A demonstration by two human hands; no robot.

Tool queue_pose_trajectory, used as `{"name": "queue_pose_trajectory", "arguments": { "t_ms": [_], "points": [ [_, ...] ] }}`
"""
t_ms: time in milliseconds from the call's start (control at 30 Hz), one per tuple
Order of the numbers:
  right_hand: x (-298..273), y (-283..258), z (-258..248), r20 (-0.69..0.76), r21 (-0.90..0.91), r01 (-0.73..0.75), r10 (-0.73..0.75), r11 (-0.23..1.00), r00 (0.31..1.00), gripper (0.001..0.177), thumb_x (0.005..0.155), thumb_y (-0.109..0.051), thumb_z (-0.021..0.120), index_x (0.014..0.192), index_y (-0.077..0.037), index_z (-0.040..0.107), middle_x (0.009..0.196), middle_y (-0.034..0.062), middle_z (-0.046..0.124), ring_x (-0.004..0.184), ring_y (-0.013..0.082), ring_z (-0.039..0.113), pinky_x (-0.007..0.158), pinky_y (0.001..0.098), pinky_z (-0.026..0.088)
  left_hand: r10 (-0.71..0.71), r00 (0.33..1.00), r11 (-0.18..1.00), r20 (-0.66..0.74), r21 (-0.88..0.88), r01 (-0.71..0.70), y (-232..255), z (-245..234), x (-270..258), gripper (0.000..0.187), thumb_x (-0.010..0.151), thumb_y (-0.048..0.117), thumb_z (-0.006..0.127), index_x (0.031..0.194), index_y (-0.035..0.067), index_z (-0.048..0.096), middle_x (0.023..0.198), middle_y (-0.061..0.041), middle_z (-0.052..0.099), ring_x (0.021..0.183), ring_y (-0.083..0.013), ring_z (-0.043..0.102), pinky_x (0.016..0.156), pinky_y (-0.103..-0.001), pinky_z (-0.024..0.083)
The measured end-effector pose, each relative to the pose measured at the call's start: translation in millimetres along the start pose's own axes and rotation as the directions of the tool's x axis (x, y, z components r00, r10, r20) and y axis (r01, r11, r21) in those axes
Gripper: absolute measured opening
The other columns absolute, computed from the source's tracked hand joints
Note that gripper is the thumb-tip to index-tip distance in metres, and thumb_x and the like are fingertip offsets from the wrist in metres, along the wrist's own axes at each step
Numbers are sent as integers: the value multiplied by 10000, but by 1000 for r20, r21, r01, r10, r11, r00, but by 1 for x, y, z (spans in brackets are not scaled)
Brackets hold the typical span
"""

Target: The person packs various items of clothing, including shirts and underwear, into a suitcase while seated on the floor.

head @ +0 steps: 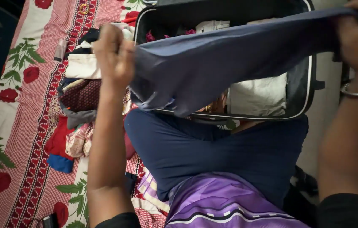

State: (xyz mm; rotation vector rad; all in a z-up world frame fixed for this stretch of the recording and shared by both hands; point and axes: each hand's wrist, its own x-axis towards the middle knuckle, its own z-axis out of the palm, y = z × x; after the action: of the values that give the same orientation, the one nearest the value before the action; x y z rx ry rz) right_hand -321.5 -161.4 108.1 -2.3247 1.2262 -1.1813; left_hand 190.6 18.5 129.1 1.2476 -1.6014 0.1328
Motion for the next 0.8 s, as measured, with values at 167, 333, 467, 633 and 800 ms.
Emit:
{"name": "queue_pose_trajectory", "arguments": {
  "t_ms": [167,333,467,633,800],
  "points": [
    [-6,13,-2,-18,67,-68,70,995,997,93,1033,-82,723,1092,-13,743,947,137,735,795,206,706,685,298,528,-20,989,983,150,184,-8,3,32,-26,535,915,448,808,1040,28,501,834,-137,539,717,-336,556,661,-425,451],
    [-19,24,-14,-34,72,-121,124,990,992,100,1028,-91,727,1094,-17,743,953,135,736,802,207,708,693,300,531,-58,968,989,244,144,23,-2,68,-67,485,828,260,761,1133,31,460,853,-172,585,792,-417,629,703,-490,491],
    [-20,28,-15,-38,88,-140,144,986,989,106,1024,-98,730,1096,-21,743,957,133,737,808,207,709,699,301,533,-171,976,969,134,201,142,2,97,-80,505,776,239,782,1113,50,457,838,-171,607,778,-410,644,690,-488,508],
    [-19,29,-18,-46,91,-145,150,985,988,113,1020,-107,733,1098,-26,744,963,131,738,815,208,711,706,302,536,-336,941,942,-46,14,337,4,123,-77,555,802,312,851,1065,74,425,789,-94,551,699,-305,583,642,-405,483],
    [-17,30,-18,-50,97,-150,156,984,987,120,1015,-115,737,1100,-30,744,969,129,739,821,208,712,713,304,538,-492,850,866,-188,-203,456,1,121,-76,486,856,291,810,1001,70,402,753,7,418,652,-134,408,586,-296,410]
  ]
}}
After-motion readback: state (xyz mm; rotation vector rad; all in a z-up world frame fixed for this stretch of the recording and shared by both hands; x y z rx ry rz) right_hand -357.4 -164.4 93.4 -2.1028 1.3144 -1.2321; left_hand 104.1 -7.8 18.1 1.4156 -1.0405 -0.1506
